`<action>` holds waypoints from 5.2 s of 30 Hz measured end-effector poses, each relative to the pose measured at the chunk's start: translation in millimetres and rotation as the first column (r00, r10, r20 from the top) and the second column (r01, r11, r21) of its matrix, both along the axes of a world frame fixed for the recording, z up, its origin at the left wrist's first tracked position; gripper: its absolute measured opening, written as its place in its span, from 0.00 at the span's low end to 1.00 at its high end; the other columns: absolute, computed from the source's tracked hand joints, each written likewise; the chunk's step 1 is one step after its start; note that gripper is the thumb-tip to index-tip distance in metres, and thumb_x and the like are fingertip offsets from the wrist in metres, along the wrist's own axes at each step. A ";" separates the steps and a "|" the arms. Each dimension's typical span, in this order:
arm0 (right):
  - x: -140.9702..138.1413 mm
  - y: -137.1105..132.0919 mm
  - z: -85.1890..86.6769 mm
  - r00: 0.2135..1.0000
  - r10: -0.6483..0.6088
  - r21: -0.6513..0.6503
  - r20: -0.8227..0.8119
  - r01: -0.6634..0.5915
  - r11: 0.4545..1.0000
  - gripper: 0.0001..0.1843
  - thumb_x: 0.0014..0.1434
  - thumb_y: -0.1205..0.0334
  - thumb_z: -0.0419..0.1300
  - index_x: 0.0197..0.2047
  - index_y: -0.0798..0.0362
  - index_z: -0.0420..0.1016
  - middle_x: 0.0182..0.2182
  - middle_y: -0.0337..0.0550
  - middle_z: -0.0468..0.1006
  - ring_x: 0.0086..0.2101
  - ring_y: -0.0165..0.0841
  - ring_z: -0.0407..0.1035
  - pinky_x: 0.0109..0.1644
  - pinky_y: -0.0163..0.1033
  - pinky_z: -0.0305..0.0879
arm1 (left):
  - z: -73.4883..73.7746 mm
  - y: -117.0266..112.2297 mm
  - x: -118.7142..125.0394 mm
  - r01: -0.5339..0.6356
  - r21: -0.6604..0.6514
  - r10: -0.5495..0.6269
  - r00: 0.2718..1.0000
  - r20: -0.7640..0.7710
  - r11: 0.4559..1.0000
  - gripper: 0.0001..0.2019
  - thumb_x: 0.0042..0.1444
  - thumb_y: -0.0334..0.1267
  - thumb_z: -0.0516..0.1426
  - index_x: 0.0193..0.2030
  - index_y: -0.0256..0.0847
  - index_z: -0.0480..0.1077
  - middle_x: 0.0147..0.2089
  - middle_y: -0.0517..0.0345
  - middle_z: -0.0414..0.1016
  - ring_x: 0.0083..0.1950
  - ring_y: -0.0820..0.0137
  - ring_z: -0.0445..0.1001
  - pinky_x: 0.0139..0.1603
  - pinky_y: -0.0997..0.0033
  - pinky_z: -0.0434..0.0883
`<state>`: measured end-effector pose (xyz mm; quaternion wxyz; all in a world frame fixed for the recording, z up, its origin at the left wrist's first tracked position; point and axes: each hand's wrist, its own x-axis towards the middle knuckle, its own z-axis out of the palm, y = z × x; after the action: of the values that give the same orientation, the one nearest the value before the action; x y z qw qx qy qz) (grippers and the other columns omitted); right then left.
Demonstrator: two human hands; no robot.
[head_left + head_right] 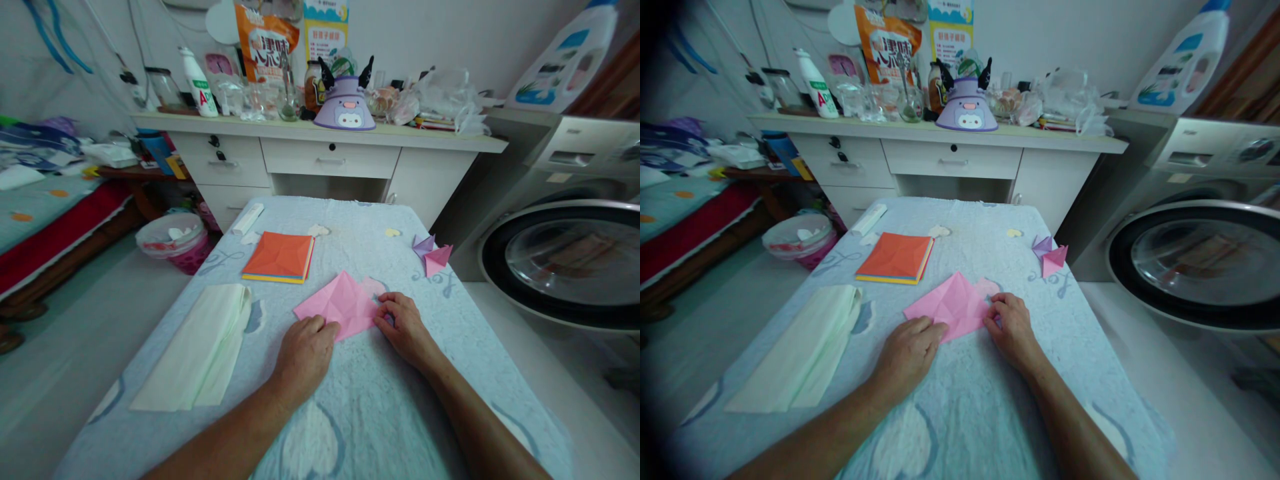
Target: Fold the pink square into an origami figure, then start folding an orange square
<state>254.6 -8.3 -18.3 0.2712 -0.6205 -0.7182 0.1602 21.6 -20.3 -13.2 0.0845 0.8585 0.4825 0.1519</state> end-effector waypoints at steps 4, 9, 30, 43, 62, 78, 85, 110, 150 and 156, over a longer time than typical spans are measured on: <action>-0.5 -0.2 0.3 1.000 -0.007 0.004 -0.004 0.007 1.000 0.03 0.54 0.64 0.61 0.29 0.53 0.74 0.45 0.49 0.72 0.47 0.41 0.65 0.53 0.48 0.59 | -0.1 -0.9 -0.9 -0.016 -0.013 0.016 1.000 0.002 1.000 0.10 0.61 0.29 0.51 0.41 0.43 0.73 0.34 0.56 0.71 0.38 0.66 0.69 0.40 0.67 0.65; -1.9 -0.8 3.0 1.000 -0.016 -0.016 -0.005 0.016 1.000 0.04 0.54 0.65 0.60 0.28 0.53 0.75 0.45 0.49 0.72 0.47 0.42 0.65 0.53 0.48 0.58 | 0.2 -2.2 -2.7 -0.032 -0.028 0.032 0.999 0.004 0.999 0.11 0.61 0.28 0.51 0.43 0.43 0.72 0.36 0.56 0.71 0.39 0.67 0.69 0.41 0.68 0.65; -0.1 -0.5 3.1 1.000 0.001 0.013 0.018 -0.001 1.000 0.05 0.54 0.64 0.59 0.28 0.52 0.74 0.45 0.49 0.73 0.46 0.42 0.66 0.53 0.49 0.59 | -1.0 0.1 -0.5 -0.078 0.009 0.078 0.989 -0.122 0.997 0.10 0.62 0.30 0.51 0.44 0.43 0.72 0.36 0.56 0.72 0.38 0.66 0.70 0.40 0.66 0.66; -0.5 0.3 4.0 1.000 0.002 -0.012 0.007 -0.002 1.000 0.04 0.54 0.65 0.60 0.28 0.53 0.74 0.45 0.50 0.73 0.47 0.42 0.66 0.53 0.49 0.59 | 1.4 -7.3 3.9 -0.075 0.113 0.100 0.966 -0.238 0.991 0.13 0.60 0.29 0.53 0.51 0.40 0.71 0.38 0.53 0.75 0.41 0.63 0.73 0.43 0.61 0.70; -0.1 0.4 3.9 1.000 0.004 -0.002 0.030 -0.003 1.000 0.05 0.54 0.64 0.60 0.27 0.52 0.74 0.45 0.49 0.73 0.47 0.42 0.66 0.53 0.48 0.60 | 1.6 -15.5 4.5 -0.082 0.070 0.100 0.948 -0.302 0.994 0.20 0.58 0.26 0.52 0.57 0.36 0.67 0.38 0.50 0.77 0.39 0.64 0.76 0.42 0.62 0.70; 6.1 -0.2 0.1 0.997 -0.043 0.018 0.061 0.042 0.999 0.07 0.55 0.61 0.59 0.28 0.52 0.74 0.45 0.50 0.72 0.46 0.42 0.66 0.53 0.49 0.60 | 5.3 -9.1 5.1 0.164 0.089 -0.152 0.981 -0.121 0.982 0.12 0.62 0.26 0.50 0.49 0.41 0.68 0.50 0.53 0.71 0.51 0.64 0.67 0.55 0.60 0.66; 6.5 0.7 0.3 0.995 -0.046 0.017 0.085 0.044 0.999 0.06 0.55 0.62 0.58 0.28 0.52 0.73 0.45 0.49 0.73 0.46 0.42 0.66 0.52 0.48 0.60 | 0.8 -9.3 3.1 0.227 0.040 -0.218 0.963 -0.159 0.973 0.24 0.59 0.26 0.54 0.61 0.48 0.61 0.51 0.53 0.69 0.51 0.62 0.66 0.51 0.60 0.67; -19.9 -9.3 -6.3 0.901 -0.167 0.148 0.400 0.117 0.982 0.41 0.56 0.38 0.54 0.64 0.55 0.56 0.56 0.59 0.66 0.56 0.53 0.57 0.60 0.61 0.47 | 10.2 -14.5 10.3 0.171 0.034 -0.165 0.975 -0.147 0.985 0.23 0.59 0.45 0.58 0.60 0.46 0.62 0.54 0.53 0.68 0.53 0.59 0.65 0.53 0.55 0.66; 28.1 -2.6 -4.6 0.861 -0.245 -0.056 0.445 0.300 0.952 0.31 0.60 0.42 0.53 0.63 0.45 0.61 0.61 0.48 0.63 0.57 0.50 0.57 0.58 0.57 0.55 | 2.4 -32.3 -4.1 0.052 0.335 0.018 0.979 -0.203 0.941 0.08 0.48 0.21 0.56 0.28 0.37 0.71 0.27 0.55 0.71 0.31 0.63 0.70 0.33 0.62 0.69; 32.3 -0.4 0.2 0.870 -0.242 -0.095 0.429 0.309 0.946 0.29 0.61 0.48 0.53 0.63 0.51 0.61 0.62 0.51 0.63 0.59 0.49 0.57 0.59 0.57 0.55 | 4.1 -22.6 -10.4 0.013 0.288 0.003 0.999 -0.052 0.957 0.09 0.54 0.27 0.54 0.24 0.40 0.68 0.24 0.57 0.69 0.29 0.65 0.70 0.32 0.63 0.67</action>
<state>286.9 -8.7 -18.1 0.0830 -0.7562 -0.6477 0.0428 11.2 -42.9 -9.1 -0.0538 0.8665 0.4550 0.1979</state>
